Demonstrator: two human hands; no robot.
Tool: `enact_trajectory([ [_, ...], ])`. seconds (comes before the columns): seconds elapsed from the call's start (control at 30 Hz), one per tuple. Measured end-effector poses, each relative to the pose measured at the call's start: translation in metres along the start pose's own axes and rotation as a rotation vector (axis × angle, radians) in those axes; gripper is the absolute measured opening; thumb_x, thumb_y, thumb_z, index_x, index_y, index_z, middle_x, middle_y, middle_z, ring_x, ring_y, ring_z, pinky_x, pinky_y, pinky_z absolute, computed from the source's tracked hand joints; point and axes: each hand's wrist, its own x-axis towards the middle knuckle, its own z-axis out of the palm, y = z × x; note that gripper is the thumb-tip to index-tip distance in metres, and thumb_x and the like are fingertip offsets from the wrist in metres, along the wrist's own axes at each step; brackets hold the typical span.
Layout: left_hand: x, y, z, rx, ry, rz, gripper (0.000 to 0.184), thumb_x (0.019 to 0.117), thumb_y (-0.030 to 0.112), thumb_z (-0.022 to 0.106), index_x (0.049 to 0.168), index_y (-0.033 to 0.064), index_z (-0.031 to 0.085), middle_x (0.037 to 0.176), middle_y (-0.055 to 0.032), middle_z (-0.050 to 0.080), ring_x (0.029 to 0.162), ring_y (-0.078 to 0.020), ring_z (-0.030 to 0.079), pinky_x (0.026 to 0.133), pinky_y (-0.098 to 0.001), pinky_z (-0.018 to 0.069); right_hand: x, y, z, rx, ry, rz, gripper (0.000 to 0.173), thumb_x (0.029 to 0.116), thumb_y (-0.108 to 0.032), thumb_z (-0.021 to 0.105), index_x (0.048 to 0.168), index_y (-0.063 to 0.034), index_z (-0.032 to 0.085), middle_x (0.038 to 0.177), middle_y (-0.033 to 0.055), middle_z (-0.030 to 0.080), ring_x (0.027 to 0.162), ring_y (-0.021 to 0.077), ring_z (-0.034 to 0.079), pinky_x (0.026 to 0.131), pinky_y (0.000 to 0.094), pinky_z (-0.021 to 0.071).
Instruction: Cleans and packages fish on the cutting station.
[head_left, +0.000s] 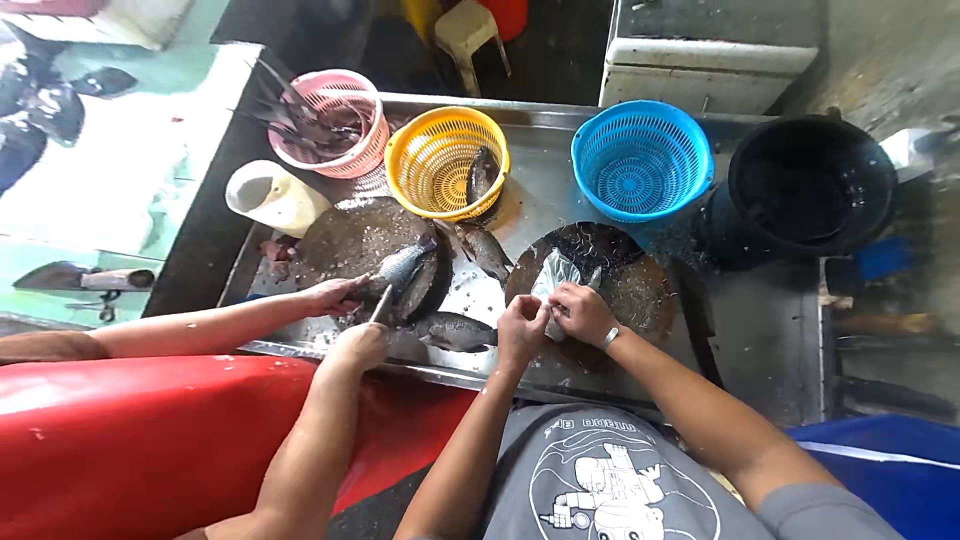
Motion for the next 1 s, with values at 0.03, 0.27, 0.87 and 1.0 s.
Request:
enact_trajectory([
  [0.03, 0.000, 0.003, -0.002, 0.026, 0.006, -0.003, 0.020, 0.0957, 0.025, 0.070, 0.107, 0.0091, 0.072, 0.089, -0.0032, 0.074, 0.077, -0.0131, 0.071, 0.075, -0.0398, 0.0611, 0.000, -0.001, 0.000, -0.010, -0.002, 0.003, 0.011, 0.0917, -0.012, 0.068, 0.098, -0.0060, 0.075, 0.101, 0.0106, 0.072, 0.096, 0.0269, 0.070, 0.086, 0.0502, 0.0583],
  [0.27, 0.004, 0.004, -0.009, 0.030, -0.074, -0.050, 0.013, 0.0943, 0.023, 0.068, 0.095, 0.0117, 0.076, 0.076, -0.0010, 0.073, 0.067, -0.0128, 0.069, 0.068, -0.0404, 0.0607, 0.002, -0.003, -0.004, 0.031, -0.061, -0.020, 0.011, 0.0916, -0.005, 0.066, 0.093, -0.0075, 0.076, 0.098, 0.0091, 0.072, 0.095, 0.0265, 0.070, 0.085, 0.0508, 0.0581],
  [0.87, -0.002, 0.009, 0.006, -0.489, -0.040, -0.259, 0.016, 0.0989, 0.018, 0.069, 0.103, 0.0026, 0.072, 0.087, -0.0115, 0.075, 0.074, -0.0245, 0.074, 0.064, -0.0436, 0.0648, -0.002, -0.005, -0.003, -0.165, 0.068, -0.102, 0.014, 0.0929, -0.015, 0.065, 0.097, -0.0061, 0.074, 0.098, 0.0096, 0.074, 0.098, 0.0262, 0.071, 0.096, 0.0468, 0.0556],
  [1.0, 0.000, 0.009, 0.007, -0.448, -0.047, -0.241, 0.016, 0.0991, 0.018, 0.069, 0.104, 0.0030, 0.072, 0.088, -0.0109, 0.075, 0.075, -0.0234, 0.075, 0.065, -0.0442, 0.0655, -0.001, -0.013, -0.001, -0.208, 0.036, -0.067, 0.016, 0.0929, -0.016, 0.065, 0.096, -0.0024, 0.073, 0.097, 0.0133, 0.074, 0.096, 0.0295, 0.072, 0.091, 0.0474, 0.0573],
])
